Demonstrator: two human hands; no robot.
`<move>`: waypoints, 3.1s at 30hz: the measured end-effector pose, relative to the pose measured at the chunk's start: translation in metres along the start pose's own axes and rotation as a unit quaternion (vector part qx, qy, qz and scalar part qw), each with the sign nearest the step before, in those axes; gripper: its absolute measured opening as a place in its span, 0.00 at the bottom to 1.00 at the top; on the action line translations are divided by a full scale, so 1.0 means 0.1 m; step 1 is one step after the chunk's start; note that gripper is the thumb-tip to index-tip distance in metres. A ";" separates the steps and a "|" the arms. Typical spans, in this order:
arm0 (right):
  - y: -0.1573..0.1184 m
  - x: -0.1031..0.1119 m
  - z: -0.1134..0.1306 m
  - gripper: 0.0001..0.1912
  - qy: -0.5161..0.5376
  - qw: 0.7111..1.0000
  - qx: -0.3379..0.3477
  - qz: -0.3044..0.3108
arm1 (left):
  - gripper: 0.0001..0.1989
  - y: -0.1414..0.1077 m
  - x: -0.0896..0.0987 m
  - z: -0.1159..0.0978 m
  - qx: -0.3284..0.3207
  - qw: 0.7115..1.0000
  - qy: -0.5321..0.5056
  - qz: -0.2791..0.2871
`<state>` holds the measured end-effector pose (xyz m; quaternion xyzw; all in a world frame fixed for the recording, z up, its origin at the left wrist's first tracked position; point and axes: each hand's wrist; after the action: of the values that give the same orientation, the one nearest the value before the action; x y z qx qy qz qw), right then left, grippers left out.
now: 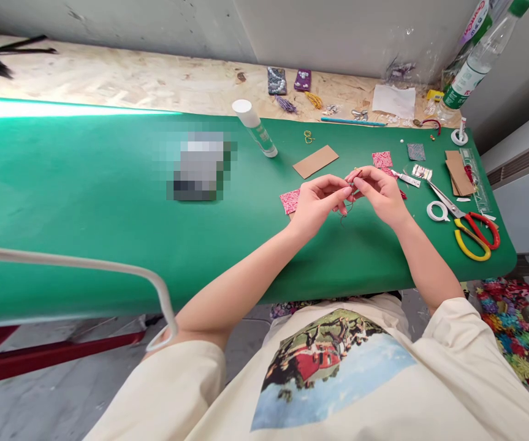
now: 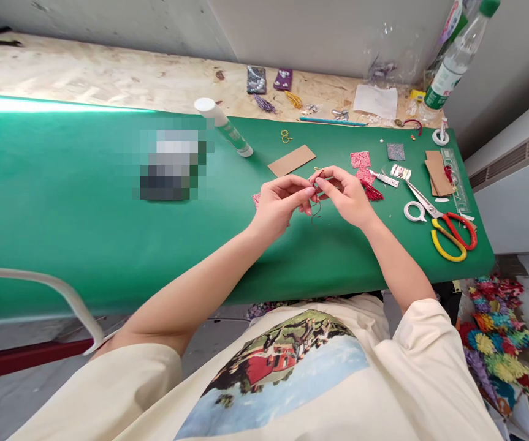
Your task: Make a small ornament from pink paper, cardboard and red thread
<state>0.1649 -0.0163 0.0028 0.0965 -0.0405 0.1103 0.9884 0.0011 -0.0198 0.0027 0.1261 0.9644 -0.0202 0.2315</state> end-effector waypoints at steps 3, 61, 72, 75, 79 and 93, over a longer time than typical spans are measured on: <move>0.00 0.01 -0.01 0.22 -0.002 1.000 0.000 -0.006 | 0.20 0.00 0.00 0.01 -0.024 1.000 0.006 0.004; -0.05 -0.04 -0.03 0.06 -0.233 0.960 0.142 -0.059 | 0.19 0.01 0.07 0.11 -0.200 0.971 0.125 -0.044; -0.06 -0.03 -0.04 0.10 -0.253 0.955 0.141 -0.059 | 0.20 0.01 0.06 0.10 -0.193 0.971 0.130 -0.048; -0.06 -0.03 -0.04 0.13 -0.286 0.944 0.151 -0.060 | 0.21 0.01 0.07 0.11 -0.201 0.967 0.147 -0.046; -0.07 -0.05 -0.05 0.15 -0.263 0.953 0.143 -0.054 | 0.23 0.03 0.07 0.10 -0.221 0.965 0.133 -0.051; -0.06 -0.04 0.03 0.16 -0.160 0.981 0.094 -0.052 | 0.20 0.07 0.08 -0.05 -0.101 0.993 0.049 0.021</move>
<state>0.1628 -0.0237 0.0043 0.2070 -0.1824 0.0451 0.9601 -0.0061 -0.0111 0.0033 0.1227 0.9688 0.0882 0.1962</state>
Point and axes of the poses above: each hand's wrist, its own y-axis towards the middle knuckle, its own x-axis out of the back of the hand, z = x × y, and after that the axes turned 9 degrees about -y, right-handed
